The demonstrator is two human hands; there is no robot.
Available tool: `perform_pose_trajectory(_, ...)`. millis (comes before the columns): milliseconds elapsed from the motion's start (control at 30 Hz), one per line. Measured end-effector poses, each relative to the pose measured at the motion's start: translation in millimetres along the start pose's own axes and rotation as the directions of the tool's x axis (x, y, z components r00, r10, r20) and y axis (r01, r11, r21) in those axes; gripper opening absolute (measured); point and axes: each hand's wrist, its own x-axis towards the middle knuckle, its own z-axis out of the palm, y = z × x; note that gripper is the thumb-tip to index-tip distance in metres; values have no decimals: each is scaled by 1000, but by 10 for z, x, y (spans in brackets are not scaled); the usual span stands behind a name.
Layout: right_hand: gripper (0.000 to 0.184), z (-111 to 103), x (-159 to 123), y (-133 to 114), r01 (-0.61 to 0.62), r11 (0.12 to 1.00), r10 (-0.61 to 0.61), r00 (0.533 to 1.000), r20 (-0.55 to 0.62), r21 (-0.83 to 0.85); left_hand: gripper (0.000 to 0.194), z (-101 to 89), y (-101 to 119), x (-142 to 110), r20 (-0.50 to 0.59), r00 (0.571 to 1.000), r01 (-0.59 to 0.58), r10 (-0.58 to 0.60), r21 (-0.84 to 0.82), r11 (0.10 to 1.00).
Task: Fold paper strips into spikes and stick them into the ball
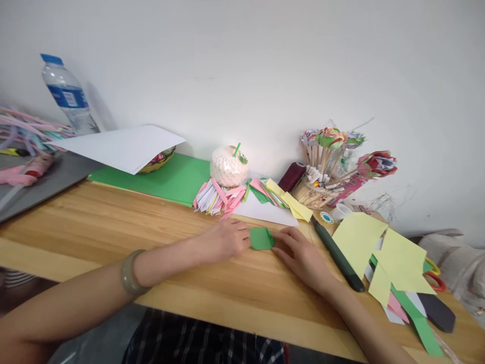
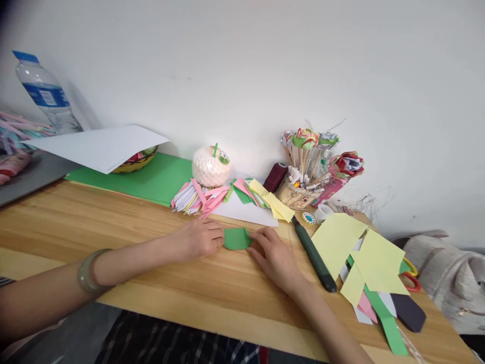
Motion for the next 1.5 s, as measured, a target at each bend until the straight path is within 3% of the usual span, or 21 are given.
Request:
perform_pose_trajectory(400, 29, -35, -6, -56, 130, 987, -130, 991, -1, -95, 22, 30, 75, -13, 6, 999, 51, -50, -20, 999)
perform_pose_trajectory(567, 16, -8, 10, -83, 136, 986, -139, 990, -17, -97, 21, 29, 48, -25, 38, 987, 157, -154, -106, 982)
perform_pose_trajectory(733, 20, 22, 41, -121, 128, 990, -130, 991, -23, -59, 13, -40, 56, -14, 95, 961, 275, -260, -221, 936)
perform_pose_trajectory(1000, 10, 44, 73, -113, 23, 992, -21, 1000, -11, 127, 1, -40, 79, 4, 182, 887, 462, -425, -361, 810)
perform_pose_trajectory(1333, 18, 80, 167, -159, -234, 940, 235, 972, 23, 248, 10, 5, 70, 53, 226, 760, 634, -609, -464, 619)
perform_pose_trajectory(1500, 18, 104, 189, -176, -273, 928, 276, 961, 25, 254, 10, 17, 71, 88, 233, 739, 654, -632, -473, 591)
